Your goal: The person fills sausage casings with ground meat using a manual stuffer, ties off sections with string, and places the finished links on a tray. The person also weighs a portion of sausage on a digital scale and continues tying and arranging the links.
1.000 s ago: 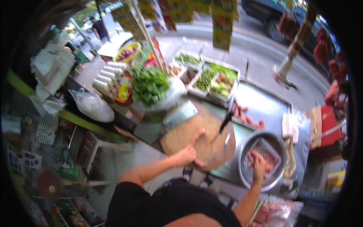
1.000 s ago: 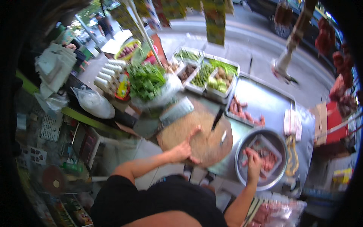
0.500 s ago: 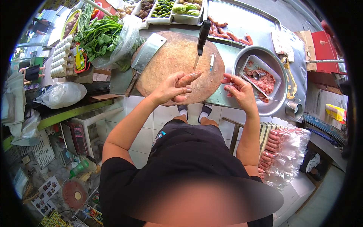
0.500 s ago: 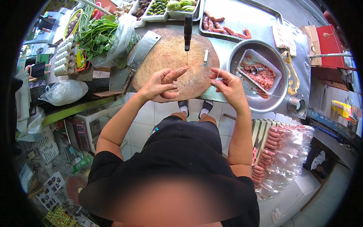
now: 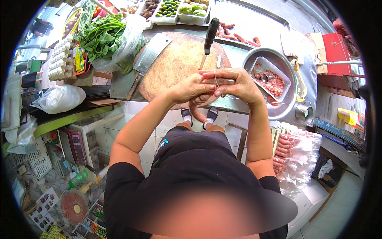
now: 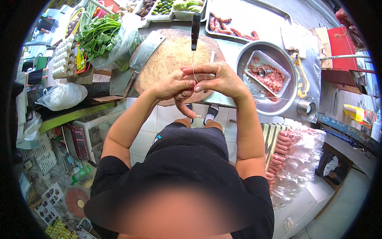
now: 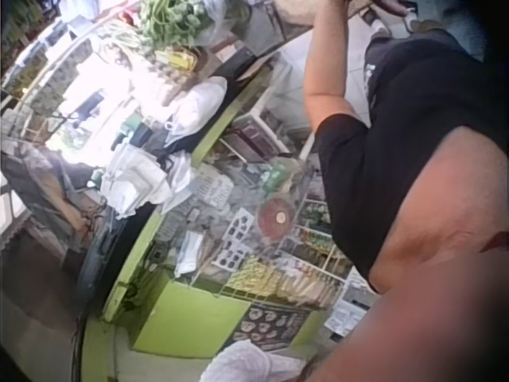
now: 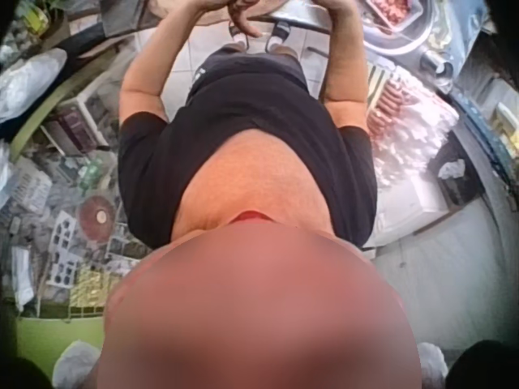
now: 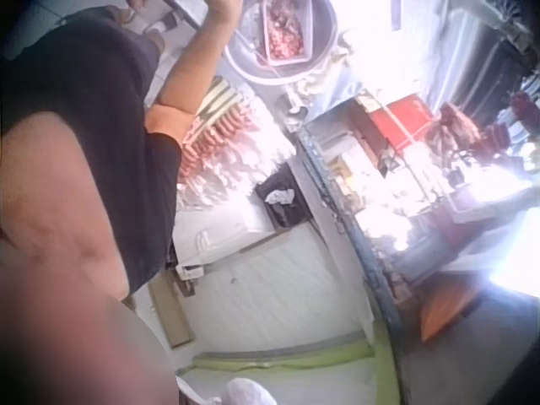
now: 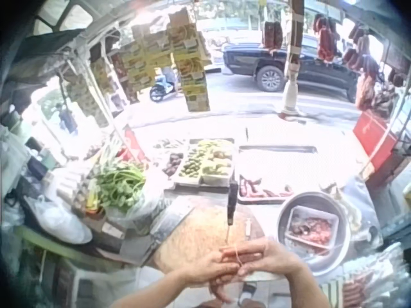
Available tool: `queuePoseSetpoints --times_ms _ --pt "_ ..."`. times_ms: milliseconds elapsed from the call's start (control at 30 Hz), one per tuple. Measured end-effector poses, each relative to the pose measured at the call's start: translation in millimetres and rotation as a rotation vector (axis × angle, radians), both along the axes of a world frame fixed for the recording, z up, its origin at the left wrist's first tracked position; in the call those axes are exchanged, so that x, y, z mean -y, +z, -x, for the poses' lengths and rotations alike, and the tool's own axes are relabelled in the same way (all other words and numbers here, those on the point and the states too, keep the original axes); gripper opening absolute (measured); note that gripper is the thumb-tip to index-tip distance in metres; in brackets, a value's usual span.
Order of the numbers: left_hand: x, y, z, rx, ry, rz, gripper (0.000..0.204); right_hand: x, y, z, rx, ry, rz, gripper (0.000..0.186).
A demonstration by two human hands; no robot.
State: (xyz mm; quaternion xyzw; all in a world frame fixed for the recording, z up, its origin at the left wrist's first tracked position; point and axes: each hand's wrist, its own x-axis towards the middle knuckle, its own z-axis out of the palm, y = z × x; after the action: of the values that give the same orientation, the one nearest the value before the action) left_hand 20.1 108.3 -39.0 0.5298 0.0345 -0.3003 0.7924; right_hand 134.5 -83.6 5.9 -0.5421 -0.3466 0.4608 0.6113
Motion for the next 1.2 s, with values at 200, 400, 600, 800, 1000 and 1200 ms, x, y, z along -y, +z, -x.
queuePoseSetpoints --times_ms 200,400,600,800,1000,1200 --pt "-11.2 -10.5 -6.7 0.129 -0.152 0.035 0.044 18.1 -4.5 0.7 -0.001 -0.053 0.166 0.037" --pt "-7.2 -16.0 -5.5 0.053 -0.157 -0.136 0.032 28.3 -20.1 5.6 0.071 -0.149 0.165 0.042" --pt "4.8 -4.7 -4.7 0.033 0.01 -0.232 0.028 31.6 -18.8 14.1 -0.153 -0.212 0.095 0.046" --pt "14.7 -12.1 -1.9 0.077 0.111 -0.226 0.03 32.1 -25.3 20.0 -0.097 -0.279 0.148 0.048" --pt "9.8 -12.6 1.8 0.079 0.05 -0.126 0.033 33.7 -34.2 24.9 -0.085 -0.301 0.152 0.047" --pt "13.6 -18.3 2.0 0.161 0.089 -0.145 0.032 32.9 -35.4 21.0 -0.13 -0.265 0.154 0.045"
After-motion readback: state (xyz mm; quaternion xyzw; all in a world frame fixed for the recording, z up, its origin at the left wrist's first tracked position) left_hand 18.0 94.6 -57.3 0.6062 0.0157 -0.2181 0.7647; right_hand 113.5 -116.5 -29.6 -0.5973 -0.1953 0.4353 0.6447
